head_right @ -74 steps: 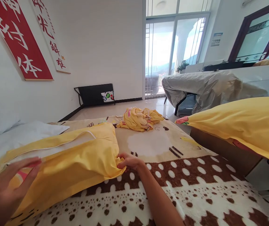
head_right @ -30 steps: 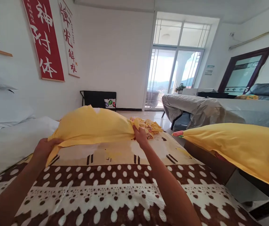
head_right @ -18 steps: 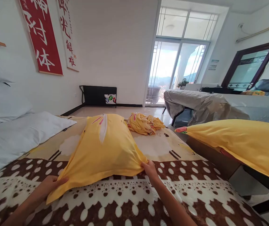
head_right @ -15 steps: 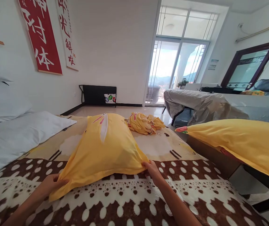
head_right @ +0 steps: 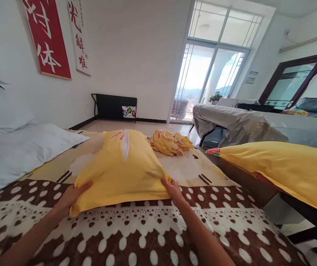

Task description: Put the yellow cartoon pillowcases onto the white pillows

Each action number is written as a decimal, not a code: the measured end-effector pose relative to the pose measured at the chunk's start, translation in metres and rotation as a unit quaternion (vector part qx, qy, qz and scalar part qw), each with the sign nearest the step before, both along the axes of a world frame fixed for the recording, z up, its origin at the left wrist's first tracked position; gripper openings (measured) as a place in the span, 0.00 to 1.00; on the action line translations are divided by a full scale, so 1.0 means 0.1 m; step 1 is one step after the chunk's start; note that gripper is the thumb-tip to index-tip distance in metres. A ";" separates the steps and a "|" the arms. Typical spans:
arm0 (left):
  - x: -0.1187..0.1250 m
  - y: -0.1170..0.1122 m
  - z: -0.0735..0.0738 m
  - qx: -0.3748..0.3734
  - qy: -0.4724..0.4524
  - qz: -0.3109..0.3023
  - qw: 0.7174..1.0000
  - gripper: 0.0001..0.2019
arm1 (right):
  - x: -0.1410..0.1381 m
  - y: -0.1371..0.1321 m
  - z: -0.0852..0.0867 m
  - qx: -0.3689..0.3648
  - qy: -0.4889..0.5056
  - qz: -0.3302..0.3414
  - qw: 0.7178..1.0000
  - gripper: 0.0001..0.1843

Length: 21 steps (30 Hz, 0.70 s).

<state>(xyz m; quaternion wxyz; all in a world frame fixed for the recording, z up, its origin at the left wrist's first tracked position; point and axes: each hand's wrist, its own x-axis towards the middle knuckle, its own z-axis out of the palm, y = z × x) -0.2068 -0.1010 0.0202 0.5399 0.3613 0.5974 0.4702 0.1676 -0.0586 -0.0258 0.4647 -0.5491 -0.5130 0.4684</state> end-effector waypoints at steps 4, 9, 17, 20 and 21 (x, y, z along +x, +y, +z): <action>-0.29 -0.09 -0.10 -0.067 0.029 -0.042 0.996 0.26 | 0.26 -0.07 -0.19 -0.017 -0.006 -0.019 1.000 0.26; -0.47 -0.20 -0.13 -0.049 0.118 -0.163 0.978 0.22 | 0.55 -0.15 -0.21 -0.087 -0.046 0.020 0.995 0.23; -0.43 -0.32 -0.30 -0.051 -0.107 -0.106 0.987 0.28 | 0.35 -0.38 0.02 -0.105 0.032 0.020 0.994 0.24; -0.37 -0.36 -0.24 -0.046 -0.076 -0.093 0.992 0.31 | 0.31 -0.36 0.00 -0.079 0.024 0.047 0.995 0.24; -0.37 -0.38 -0.21 -0.048 -0.055 -0.091 0.993 0.31 | 0.32 -0.35 0.00 -0.081 0.023 0.050 0.995 0.24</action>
